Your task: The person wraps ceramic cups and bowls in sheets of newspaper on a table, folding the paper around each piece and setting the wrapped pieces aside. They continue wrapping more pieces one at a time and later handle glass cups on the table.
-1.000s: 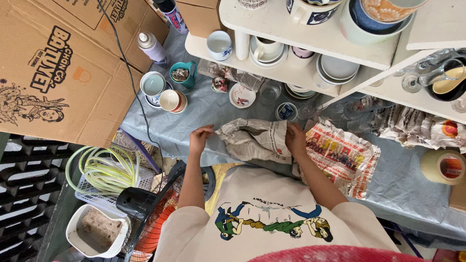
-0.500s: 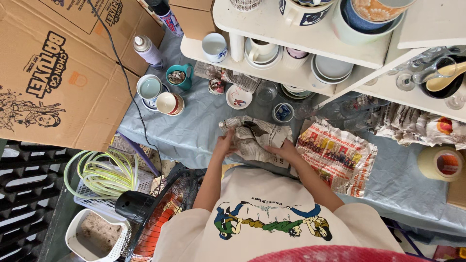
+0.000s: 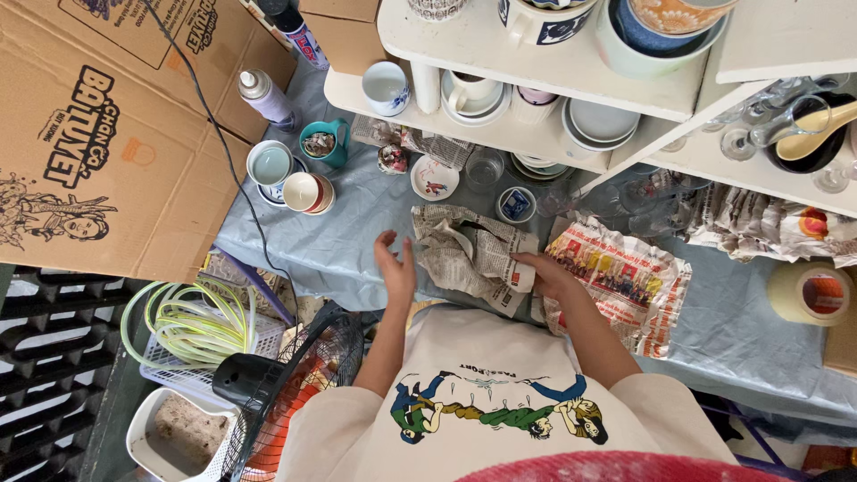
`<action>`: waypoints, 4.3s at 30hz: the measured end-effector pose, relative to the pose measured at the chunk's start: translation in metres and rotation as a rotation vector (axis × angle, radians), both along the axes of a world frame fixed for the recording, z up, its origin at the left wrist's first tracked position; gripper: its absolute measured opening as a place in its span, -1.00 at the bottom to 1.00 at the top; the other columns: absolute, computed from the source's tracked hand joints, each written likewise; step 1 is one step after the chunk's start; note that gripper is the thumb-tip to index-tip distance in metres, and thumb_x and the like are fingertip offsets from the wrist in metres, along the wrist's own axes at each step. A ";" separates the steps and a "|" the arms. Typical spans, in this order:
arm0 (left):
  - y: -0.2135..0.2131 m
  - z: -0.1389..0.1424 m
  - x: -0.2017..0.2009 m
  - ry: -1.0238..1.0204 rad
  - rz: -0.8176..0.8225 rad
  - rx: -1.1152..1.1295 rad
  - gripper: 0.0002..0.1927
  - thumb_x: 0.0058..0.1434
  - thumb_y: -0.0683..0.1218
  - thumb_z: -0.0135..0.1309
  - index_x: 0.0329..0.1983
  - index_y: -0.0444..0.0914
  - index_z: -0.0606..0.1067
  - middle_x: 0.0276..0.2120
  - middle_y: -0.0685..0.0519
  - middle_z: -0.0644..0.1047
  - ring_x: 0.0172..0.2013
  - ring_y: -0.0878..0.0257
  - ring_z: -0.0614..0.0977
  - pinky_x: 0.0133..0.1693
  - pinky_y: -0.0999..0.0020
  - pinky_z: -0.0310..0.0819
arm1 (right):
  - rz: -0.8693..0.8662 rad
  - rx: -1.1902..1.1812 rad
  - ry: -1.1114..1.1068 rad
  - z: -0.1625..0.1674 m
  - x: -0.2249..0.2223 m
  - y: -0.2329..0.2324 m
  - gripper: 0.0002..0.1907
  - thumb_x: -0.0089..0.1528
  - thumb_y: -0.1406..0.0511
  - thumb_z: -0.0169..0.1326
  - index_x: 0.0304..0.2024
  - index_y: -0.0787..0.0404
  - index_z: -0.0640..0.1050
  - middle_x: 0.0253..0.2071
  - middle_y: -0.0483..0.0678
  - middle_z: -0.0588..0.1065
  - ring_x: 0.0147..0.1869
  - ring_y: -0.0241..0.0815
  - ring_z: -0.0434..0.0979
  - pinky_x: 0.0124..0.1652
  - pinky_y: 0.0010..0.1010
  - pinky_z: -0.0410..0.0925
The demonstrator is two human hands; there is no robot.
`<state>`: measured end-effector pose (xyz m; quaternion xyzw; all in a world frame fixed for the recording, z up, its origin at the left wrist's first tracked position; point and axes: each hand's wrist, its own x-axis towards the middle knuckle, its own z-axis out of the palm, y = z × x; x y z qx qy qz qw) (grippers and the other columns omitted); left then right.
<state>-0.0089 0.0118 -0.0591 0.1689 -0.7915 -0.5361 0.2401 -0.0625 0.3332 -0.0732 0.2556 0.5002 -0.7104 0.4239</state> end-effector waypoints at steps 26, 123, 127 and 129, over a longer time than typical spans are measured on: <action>0.014 -0.038 0.002 -0.408 0.018 0.059 -0.70 0.14 -0.02 0.19 -0.31 -0.40 0.55 -0.54 -0.17 0.56 -0.50 -0.08 0.60 -0.36 0.07 0.45 | 0.235 0.499 0.329 -0.009 0.015 0.002 -0.37 0.16 0.13 0.28 0.13 0.45 0.51 -0.01 0.15 0.60 0.04 -0.01 0.63 -0.01 -0.23 0.48; 0.082 -0.012 -0.030 -0.002 -0.350 -0.130 -0.67 0.27 -0.16 0.12 0.11 -0.19 0.49 0.03 -0.08 0.53 0.05 -0.05 0.54 0.06 0.11 0.42 | -0.013 1.308 1.355 0.015 0.093 0.130 -0.61 0.24 0.42 0.12 0.13 0.12 0.51 0.19 0.06 0.39 0.28 0.13 0.34 0.23 0.04 0.22; -0.006 0.000 -0.114 -0.077 0.132 -0.370 -0.29 0.09 -0.09 0.28 0.28 -0.35 0.28 0.16 -0.25 0.40 0.21 -0.22 0.34 0.22 -0.05 0.19 | -0.044 1.122 1.361 0.034 0.075 0.097 -0.61 0.24 0.46 0.10 0.12 0.18 0.51 0.11 0.09 0.44 0.21 0.10 0.45 0.15 -0.05 0.32; -0.030 0.009 -0.154 -0.039 0.218 -0.376 -0.13 0.06 0.01 0.37 0.34 -0.34 0.20 0.24 -0.33 0.33 0.25 -0.26 0.31 0.22 -0.05 0.21 | -0.083 0.985 1.318 0.042 0.068 0.081 -0.63 0.24 0.48 0.08 0.11 0.20 0.51 0.06 0.10 0.46 0.11 0.02 0.52 0.07 -0.15 0.39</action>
